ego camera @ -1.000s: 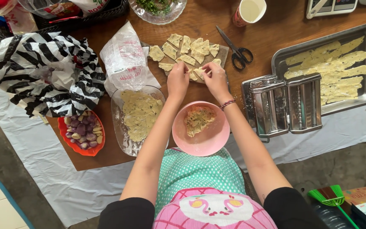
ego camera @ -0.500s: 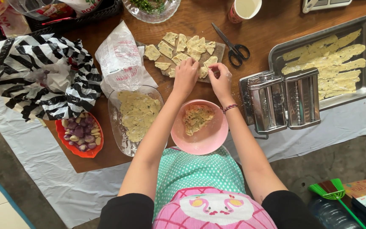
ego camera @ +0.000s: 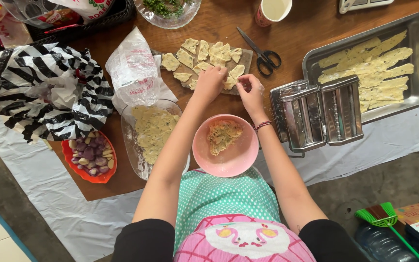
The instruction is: The person is tearing small pieces of dough from a sheet, placing them into a bowl, and using a manual dough roller machine.
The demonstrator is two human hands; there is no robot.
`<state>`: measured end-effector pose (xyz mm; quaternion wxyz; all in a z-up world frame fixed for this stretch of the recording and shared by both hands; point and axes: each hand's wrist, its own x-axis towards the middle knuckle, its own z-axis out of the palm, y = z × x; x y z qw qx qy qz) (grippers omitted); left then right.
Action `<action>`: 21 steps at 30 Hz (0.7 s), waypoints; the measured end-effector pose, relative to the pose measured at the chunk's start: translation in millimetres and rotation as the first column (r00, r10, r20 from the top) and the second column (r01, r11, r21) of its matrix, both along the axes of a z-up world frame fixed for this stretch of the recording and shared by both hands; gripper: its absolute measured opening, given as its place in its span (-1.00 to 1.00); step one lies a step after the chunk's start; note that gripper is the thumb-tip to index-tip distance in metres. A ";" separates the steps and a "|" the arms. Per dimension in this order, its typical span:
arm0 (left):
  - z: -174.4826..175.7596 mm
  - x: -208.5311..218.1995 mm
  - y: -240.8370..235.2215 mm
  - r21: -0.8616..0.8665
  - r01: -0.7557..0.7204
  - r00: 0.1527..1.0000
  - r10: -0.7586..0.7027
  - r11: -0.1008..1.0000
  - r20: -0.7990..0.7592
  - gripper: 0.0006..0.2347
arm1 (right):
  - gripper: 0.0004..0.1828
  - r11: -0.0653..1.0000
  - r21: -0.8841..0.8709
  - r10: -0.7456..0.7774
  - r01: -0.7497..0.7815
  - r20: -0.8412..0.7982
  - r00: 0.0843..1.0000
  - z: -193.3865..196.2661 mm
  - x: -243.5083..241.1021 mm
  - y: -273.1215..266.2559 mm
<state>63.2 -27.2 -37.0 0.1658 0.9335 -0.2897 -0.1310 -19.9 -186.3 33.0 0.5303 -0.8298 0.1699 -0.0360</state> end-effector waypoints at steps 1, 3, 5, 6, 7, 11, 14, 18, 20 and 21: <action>14.4 -0.7 4.7 -0.001 0.001 1.000 -0.001 1.000 0.000 -0.72 | -0.84 1.000 -0.001 -0.001 0.001 0.000 1.000 1.0 -0.6 0.2; 43.3 -1.0 14.2 -0.302 -0.170 0.948 0.073 0.938 -0.309 -0.82 | -0.84 1.000 0.012 -0.006 0.006 -0.002 1.000 3.0 -1.0 0.8; 52.7 0.9 28.1 -0.383 -0.261 0.931 0.126 0.886 -0.343 -0.82 | -0.84 1.000 0.012 -0.001 0.001 -0.002 1.000 5.4 -2.4 0.3; 57.2 2.3 34.4 -0.457 -0.348 0.909 0.174 0.819 -0.380 -0.82 | -0.84 1.000 0.011 0.004 -0.004 -0.001 1.000 6.6 -2.9 -0.4; 60.8 5.6 43.4 -0.458 -0.346 0.909 0.171 0.819 -0.380 -0.82 | -0.84 1.000 0.010 0.002 -0.002 -0.001 1.000 7.6 -3.6 -1.6; 48.7 15.4 81.1 -0.478 -0.638 0.765 0.425 0.603 -0.484 -0.76 | -0.84 1.000 0.014 -0.007 0.007 -0.038 0.999 11.0 -5.1 -2.9; 33.3 16.7 98.9 -0.447 -0.707 0.707 0.517 0.549 -0.483 -0.73 | -0.84 1.000 0.010 -0.005 0.005 -0.050 0.999 11.4 -5.2 -2.1; 58.8 10.0 100.4 -0.397 -0.707 0.707 0.580 0.585 -0.405 -0.74 | -0.84 1.000 -0.011 -0.003 0.002 -0.050 0.999 7.8 -1.4 0.1; 53.8 12.3 99.9 -0.384 -0.689 0.724 0.591 0.614 -0.355 -0.71 | -0.83 1.000 -0.018 0.009 -0.010 -0.045 0.999 4.0 0.1 -1.5; 51.1 13.3 99.8 -0.369 -0.672 0.740 0.599 0.643 -0.304 -0.68 | -0.82 0.999 -0.023 0.021 -0.022 -0.040 0.999 2.0 0.7 -2.1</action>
